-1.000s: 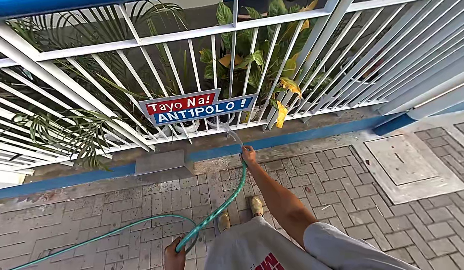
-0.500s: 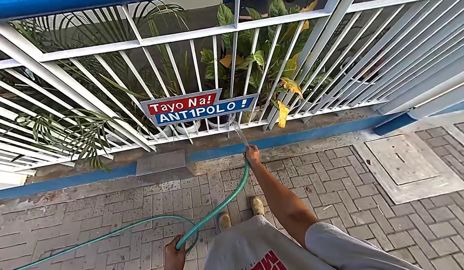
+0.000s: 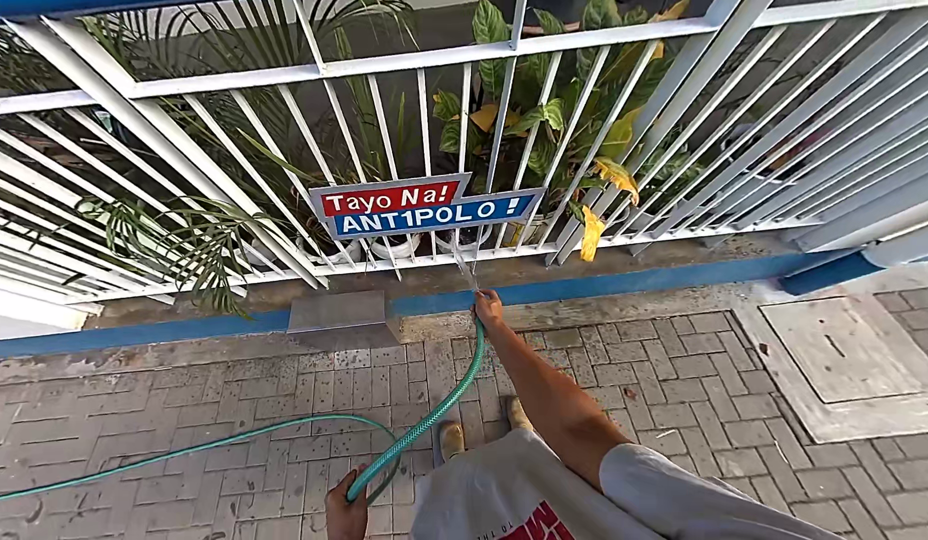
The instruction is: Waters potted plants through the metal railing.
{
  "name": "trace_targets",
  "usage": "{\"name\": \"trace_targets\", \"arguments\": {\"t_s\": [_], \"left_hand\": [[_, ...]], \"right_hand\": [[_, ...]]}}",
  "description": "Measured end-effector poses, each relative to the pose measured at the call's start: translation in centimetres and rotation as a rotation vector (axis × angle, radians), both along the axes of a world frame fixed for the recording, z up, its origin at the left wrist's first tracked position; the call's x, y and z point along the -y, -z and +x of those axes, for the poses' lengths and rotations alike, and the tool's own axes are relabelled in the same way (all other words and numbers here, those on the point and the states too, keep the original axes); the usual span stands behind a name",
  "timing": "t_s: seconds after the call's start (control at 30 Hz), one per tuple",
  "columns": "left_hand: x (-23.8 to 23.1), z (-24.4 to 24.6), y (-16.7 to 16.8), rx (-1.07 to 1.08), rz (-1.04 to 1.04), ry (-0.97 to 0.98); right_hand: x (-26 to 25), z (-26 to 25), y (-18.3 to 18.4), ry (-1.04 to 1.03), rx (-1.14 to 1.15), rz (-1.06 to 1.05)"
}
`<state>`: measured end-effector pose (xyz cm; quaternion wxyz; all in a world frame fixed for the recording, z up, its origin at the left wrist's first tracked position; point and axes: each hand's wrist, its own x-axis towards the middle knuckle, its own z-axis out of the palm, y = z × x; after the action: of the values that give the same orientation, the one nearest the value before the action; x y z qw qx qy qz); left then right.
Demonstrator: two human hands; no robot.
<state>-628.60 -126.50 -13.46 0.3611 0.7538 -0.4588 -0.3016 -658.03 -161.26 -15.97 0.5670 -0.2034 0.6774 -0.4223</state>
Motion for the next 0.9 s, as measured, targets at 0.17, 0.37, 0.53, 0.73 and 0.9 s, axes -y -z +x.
{"name": "trace_targets", "arguments": {"t_s": [0.17, 0.37, 0.53, 0.73, 0.9], "left_hand": [[-2.3, 0.6, 0.1, -0.003, 0.023, -0.088], [-4.1, 0.9, 0.3, -0.002, 0.033, -0.138], [-4.9, 1.3, 0.5, 0.0, 0.018, -0.163], [-5.4, 1.7, 0.8, 0.016, -0.033, -0.139], [-5.7, 1.6, 1.1, -0.01, -0.033, -0.169]], "right_hand": [[0.5, 4.6, -0.3, -0.109, 0.027, -0.018], [0.8, 6.8, -0.1, -0.152, 0.019, -0.018], [0.4, 8.5, 0.1, -0.18, 0.038, -0.01], [-0.5, 11.7, -0.5, -0.436, 0.093, 0.018], [-0.6, 12.4, -0.6, -0.431, 0.104, 0.03]]}}
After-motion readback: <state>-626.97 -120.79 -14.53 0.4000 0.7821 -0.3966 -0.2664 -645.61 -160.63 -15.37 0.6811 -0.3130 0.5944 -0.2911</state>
